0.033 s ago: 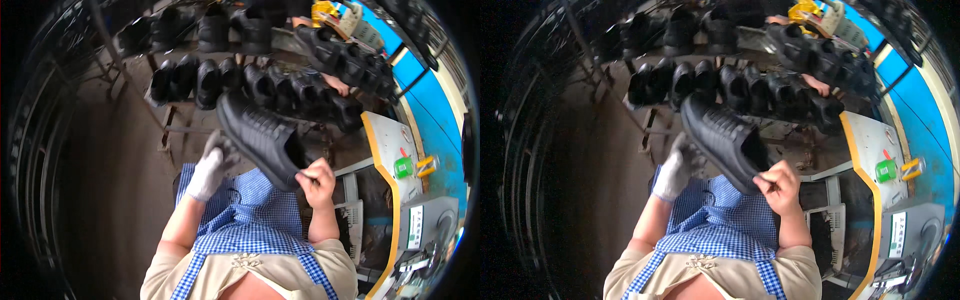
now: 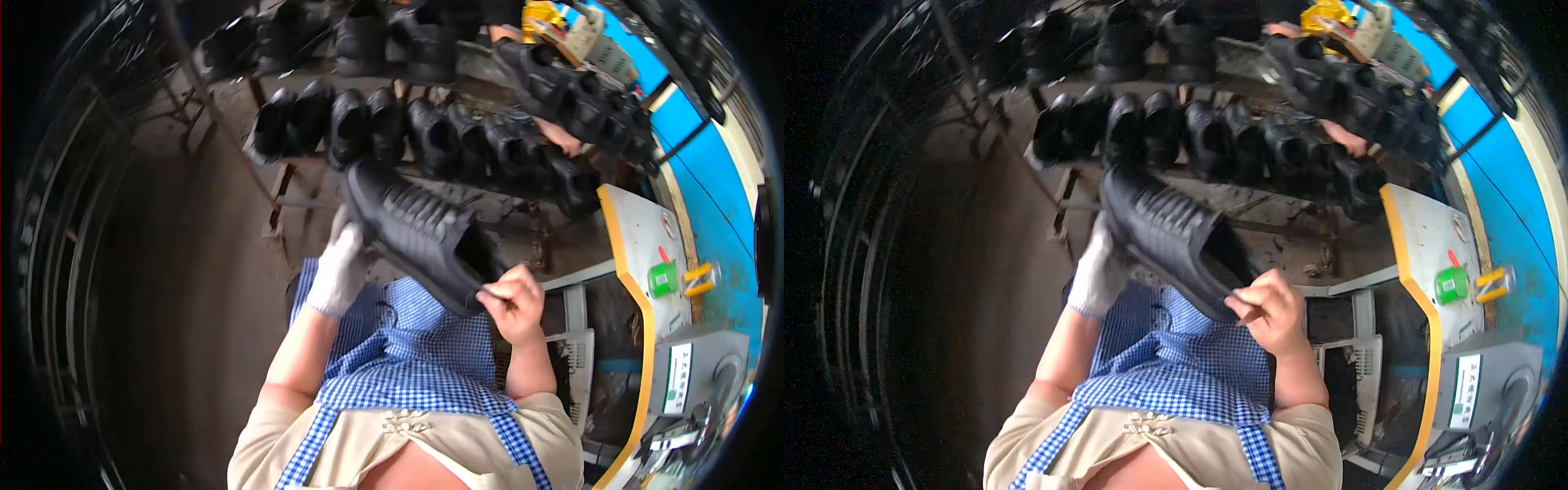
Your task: The person picks up black shoes from a metal rack and uses a small pointed tool to scrape and clean the soles and edges. The person handles the shoes one at a time, rotating them to access different areas, and places them back on the rack after cleaning.
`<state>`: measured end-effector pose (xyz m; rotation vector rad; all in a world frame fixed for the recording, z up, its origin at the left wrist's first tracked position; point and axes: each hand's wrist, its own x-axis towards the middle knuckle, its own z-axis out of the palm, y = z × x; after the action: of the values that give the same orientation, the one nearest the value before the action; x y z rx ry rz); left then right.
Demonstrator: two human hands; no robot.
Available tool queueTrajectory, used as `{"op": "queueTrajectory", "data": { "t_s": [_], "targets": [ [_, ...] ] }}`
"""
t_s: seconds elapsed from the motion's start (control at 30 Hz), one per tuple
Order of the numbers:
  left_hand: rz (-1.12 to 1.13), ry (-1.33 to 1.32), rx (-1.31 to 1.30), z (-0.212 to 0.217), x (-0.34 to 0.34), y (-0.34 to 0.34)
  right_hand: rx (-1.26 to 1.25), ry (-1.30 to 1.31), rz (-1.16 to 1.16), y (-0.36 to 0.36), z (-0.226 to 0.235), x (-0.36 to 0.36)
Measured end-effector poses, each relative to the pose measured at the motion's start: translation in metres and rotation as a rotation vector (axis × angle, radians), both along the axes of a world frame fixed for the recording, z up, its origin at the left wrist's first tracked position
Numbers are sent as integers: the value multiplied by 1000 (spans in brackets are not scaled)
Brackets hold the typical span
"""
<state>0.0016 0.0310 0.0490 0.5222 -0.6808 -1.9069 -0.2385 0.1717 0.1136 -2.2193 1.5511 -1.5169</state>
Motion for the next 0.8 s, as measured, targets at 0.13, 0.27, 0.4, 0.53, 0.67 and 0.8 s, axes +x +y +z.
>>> {"op": "queueTrajectory", "data": {
  "t_s": [0.13,0.27,0.4,0.53,0.67,0.8],
  "targets": [
    [442,-316,-95,9,16,-8,168,142,57,6,-46,22],
    [416,-272,-221,32,26,26,203,262,-16,5,-108,25],
    [384,-238,-293,23,32,33,151,211,14,8,-126,26],
    [332,-36,-272,13,44,19,143,-61,-36,25,-134,12],
    [276,195,6,-6,50,10,77,-121,40,25,-146,4],
    [138,385,162,-29,56,3,155,-83,99,37,-149,9]
  ]
}}
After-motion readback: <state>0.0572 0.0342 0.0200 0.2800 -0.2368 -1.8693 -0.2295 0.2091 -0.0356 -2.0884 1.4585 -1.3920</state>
